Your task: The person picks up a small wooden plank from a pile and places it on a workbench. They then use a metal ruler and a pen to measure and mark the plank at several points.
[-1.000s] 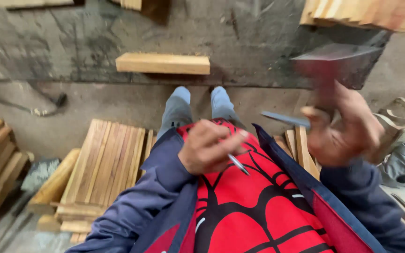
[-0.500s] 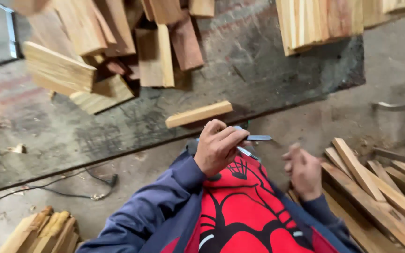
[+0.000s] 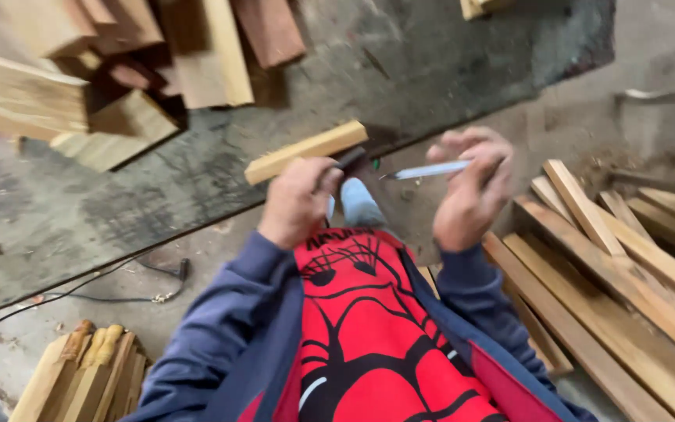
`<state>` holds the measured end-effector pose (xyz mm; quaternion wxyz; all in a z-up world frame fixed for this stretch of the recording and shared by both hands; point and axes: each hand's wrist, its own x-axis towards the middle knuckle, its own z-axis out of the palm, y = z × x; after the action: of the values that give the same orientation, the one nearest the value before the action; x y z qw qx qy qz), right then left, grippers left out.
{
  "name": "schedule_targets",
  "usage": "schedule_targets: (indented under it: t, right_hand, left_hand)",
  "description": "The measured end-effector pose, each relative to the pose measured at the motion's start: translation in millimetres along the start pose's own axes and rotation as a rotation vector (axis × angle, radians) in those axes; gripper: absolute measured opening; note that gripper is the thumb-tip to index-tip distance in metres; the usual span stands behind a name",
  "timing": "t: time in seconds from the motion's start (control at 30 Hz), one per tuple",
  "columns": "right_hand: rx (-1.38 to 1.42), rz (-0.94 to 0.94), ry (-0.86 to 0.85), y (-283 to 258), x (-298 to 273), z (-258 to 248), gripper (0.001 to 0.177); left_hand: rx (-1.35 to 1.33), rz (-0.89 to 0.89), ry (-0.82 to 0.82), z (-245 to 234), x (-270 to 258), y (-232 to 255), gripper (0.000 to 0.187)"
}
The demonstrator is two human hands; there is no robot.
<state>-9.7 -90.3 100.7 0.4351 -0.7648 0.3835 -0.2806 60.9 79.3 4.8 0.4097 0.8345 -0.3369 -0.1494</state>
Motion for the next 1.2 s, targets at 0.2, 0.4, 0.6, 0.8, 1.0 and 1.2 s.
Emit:
schedule_targets:
  t: [0.2, 0.4, 0.6, 0.8, 1.0, 1.2]
  right_hand:
    - [-0.009, 0.085, -0.377, 125, 23, 13, 0.024]
    - [0.154, 0.168, -0.532, 119, -2, 71, 0.021]
    - [0.095, 0.183, -0.536, 130, -3, 74, 0.012]
    - [0.205, 0.177, -0.539, 129, -2, 79, 0.011]
    - [0.254, 0.178, -0.529, 122, 0, 78, 0.01]
    - [0.278, 0.181, -0.549, 124, 2, 76, 0.011]
  left_hand:
    - [0.107, 0.027, 0.046, -37, 34, -6, 0.015]
    - [0.104, -0.166, 0.018, -13, 43, -33, 0.016]
    - [0.008, -0.146, 0.098, 3, 34, -54, 0.009]
    - [-0.168, -0.208, 0.11, -2, 43, -47, 0.008]
    - [-0.228, -0.234, 0.113, -2, 43, -51, 0.009]
    - [-0.271, -0.308, 0.012, -5, 46, -53, 0.01]
